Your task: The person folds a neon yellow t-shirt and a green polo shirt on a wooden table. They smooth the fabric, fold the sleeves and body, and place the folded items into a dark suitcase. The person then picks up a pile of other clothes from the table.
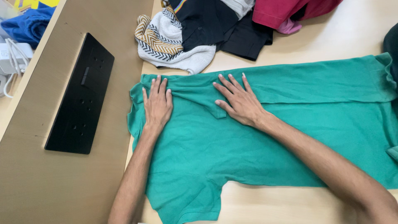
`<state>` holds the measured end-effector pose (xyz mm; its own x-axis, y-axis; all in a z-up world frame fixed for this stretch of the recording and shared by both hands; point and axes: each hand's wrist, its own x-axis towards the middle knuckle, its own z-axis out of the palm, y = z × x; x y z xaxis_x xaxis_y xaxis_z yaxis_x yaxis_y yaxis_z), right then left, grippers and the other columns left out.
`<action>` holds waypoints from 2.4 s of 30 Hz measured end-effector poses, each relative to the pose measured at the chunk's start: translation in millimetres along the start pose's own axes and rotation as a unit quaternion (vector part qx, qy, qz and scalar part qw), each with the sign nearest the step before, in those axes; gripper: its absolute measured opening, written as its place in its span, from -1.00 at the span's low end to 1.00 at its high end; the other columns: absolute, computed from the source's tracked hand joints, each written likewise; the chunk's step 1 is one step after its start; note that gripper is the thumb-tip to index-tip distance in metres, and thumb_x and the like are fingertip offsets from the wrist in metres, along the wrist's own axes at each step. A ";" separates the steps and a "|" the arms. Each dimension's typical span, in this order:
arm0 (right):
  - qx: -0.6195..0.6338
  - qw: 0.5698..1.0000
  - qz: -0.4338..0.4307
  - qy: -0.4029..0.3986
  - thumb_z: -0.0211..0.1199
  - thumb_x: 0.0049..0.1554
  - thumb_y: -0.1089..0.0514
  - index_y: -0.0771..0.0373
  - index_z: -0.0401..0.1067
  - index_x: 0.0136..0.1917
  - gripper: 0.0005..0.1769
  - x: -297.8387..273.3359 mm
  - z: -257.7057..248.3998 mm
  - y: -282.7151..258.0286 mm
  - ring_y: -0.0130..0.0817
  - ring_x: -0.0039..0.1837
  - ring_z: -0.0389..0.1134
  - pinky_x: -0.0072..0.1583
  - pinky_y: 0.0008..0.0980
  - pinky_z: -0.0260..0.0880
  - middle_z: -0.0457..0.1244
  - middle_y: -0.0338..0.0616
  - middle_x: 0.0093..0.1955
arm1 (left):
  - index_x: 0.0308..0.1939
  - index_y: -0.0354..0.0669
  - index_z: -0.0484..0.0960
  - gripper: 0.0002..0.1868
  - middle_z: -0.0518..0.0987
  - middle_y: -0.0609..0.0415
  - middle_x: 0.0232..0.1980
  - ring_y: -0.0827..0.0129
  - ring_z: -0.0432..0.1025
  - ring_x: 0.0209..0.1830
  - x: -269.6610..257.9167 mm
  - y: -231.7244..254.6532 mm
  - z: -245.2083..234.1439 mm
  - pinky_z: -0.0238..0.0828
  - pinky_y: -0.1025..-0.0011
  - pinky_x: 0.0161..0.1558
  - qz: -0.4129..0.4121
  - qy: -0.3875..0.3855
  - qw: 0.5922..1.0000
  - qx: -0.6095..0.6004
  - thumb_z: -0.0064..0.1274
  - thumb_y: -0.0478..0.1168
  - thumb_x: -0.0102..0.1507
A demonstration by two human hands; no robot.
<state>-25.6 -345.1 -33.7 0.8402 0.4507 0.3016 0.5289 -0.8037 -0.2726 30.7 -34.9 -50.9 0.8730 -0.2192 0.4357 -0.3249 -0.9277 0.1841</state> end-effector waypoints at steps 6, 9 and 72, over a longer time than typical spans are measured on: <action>-0.059 0.997 -0.026 0.034 0.05 0.26 -0.14 0.15 0.20 0.48 -0.39 -75.4 -58.6 -3.1 -0.10 0.64 -0.06 0.61 0.13 -0.31 0.01 -0.07 0.61 | 0.21 -0.30 0.52 -0.59 0.47 -0.14 0.30 0.04 0.34 0.28 -42.6 67.7 -57.8 0.19 0.06 0.30 0.088 0.035 0.994 0.062 0.03 -0.15 0.35; -0.102 0.993 0.050 0.044 0.09 0.20 -0.11 0.14 0.27 0.40 -0.44 -124.4 -91.1 0.4 -0.15 0.59 0.02 0.60 0.09 -0.21 0.09 -0.09 0.53 | -0.03 -0.22 0.57 -0.74 0.50 -0.06 -0.11 0.10 0.40 -0.09 -90.5 115.2 -90.7 0.31 0.15 -0.08 0.087 -0.047 0.995 0.030 0.08 -0.12 0.34; -0.445 0.861 0.246 -0.022 0.24 0.26 0.27 0.09 0.40 0.07 -0.87 -249.7 -159.3 79.9 -0.34 0.07 0.31 0.20 -0.42 0.29 0.27 -0.25 -0.05 | -0.08 -0.07 0.55 -0.50 0.51 0.07 -0.07 0.07 0.46 -0.07 -79.1 109.5 -190.7 0.34 0.15 -0.13 0.036 -0.105 0.993 0.032 -0.01 -0.57 -0.06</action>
<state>-212.2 -583.7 14.8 0.9502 -0.0299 0.3102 -0.1765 -0.8718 0.4569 -143.3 -61.6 102.8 0.9071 -0.3374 0.2516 -0.3711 -0.9232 0.0999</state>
